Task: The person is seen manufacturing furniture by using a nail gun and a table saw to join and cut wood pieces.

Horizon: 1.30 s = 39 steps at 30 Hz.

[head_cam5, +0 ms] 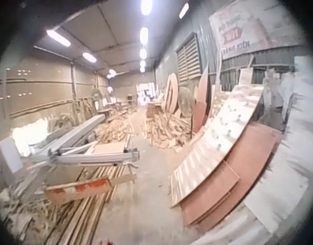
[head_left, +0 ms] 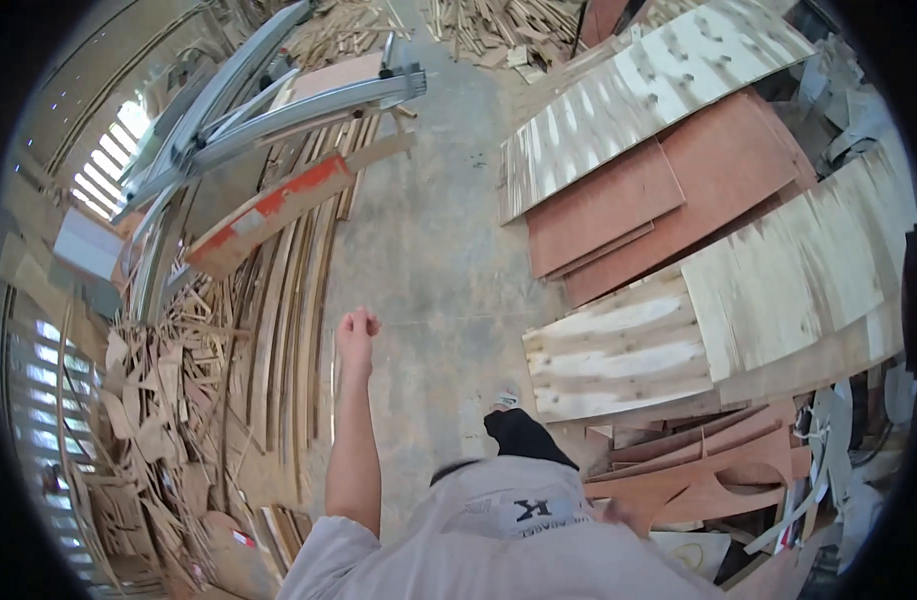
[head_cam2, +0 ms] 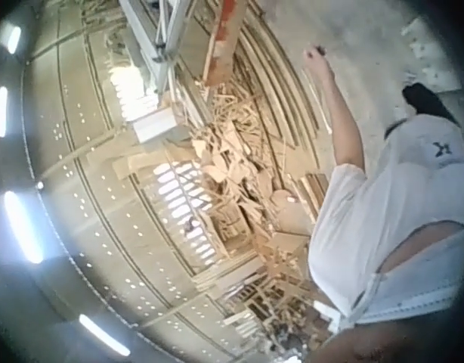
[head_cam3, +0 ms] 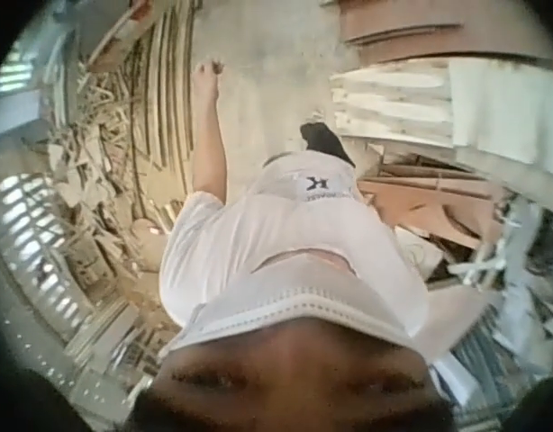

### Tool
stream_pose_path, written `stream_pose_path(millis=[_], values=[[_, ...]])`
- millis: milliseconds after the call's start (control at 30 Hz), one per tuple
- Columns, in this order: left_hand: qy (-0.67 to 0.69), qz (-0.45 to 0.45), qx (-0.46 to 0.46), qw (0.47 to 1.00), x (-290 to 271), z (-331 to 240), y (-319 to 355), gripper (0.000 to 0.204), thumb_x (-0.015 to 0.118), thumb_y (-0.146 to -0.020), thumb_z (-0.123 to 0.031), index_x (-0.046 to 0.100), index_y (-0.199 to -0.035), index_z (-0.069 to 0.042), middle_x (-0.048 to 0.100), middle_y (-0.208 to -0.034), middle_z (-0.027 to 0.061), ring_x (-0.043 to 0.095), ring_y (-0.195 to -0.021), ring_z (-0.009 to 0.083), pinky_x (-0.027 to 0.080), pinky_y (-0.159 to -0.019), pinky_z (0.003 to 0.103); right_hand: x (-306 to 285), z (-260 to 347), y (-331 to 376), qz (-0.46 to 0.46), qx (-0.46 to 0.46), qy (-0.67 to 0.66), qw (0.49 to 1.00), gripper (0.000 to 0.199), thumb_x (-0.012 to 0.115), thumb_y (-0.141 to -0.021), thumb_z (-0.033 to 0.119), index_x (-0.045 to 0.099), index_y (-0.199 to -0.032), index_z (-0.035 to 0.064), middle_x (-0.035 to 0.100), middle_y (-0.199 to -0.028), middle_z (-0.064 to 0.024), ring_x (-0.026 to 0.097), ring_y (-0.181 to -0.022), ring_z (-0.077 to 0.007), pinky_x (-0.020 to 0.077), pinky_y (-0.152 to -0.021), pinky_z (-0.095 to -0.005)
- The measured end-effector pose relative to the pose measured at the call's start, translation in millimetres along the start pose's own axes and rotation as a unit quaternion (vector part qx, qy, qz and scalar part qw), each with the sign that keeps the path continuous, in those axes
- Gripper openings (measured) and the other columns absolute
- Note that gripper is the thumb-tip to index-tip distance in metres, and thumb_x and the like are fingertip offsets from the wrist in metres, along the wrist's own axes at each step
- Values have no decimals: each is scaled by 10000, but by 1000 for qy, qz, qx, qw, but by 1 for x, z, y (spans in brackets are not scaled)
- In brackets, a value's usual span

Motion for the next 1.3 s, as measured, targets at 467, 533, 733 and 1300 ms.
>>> stream_pose_path(millis=[467, 533, 733, 1300], values=[[-140, -133, 252, 948, 142, -249, -555, 265, 525, -972, -209, 537, -760, -51, 576, -720, 13, 522, -656, 85, 446, -627, 238, -260, 781, -568, -222, -112, 75, 966, 324, 440, -981, 321, 579, -985, 29, 636, -762, -86, 615, -655, -160, 517, -565, -315], [-147, -118, 230, 955, 194, -274, -658, 227, 542, -959, -196, 553, -795, -40, 582, -736, 17, 528, -657, 88, 451, -622, 242, -277, 789, -632, -221, -25, 158, 962, 368, 421, -982, 342, 589, -1011, 16, 651, -798, -98, 629, -697, -192, 523, -582, -353], [-221, 14, 244, 944, 369, -320, -934, 170, 608, -906, -167, 591, -858, -5, 605, -749, 37, 576, -681, 116, 472, -646, 253, -292, 911, -709, -105, 126, 63, 985, 407, 409, -979, 360, 620, -996, 13, 661, -828, -115, 643, -735, -214, 529, -620, -370], [-238, -184, 147, 942, 547, -271, -1488, 153, 573, -940, -150, 613, -890, -11, 614, -796, 18, 562, -732, 85, 453, -698, 221, -574, 1609, -1313, -156, -23, 10, 988, 341, 501, -935, 369, 583, -948, 39, 622, -748, -81, 600, -614, -154, 478, -523, -280]])
Point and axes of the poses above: each hand's wrist, its own y-axis away from the middle knuckle, its own x-axis out of the palm, z = x × y, the point moved 5 cm from there along -y, towards the middle knuckle
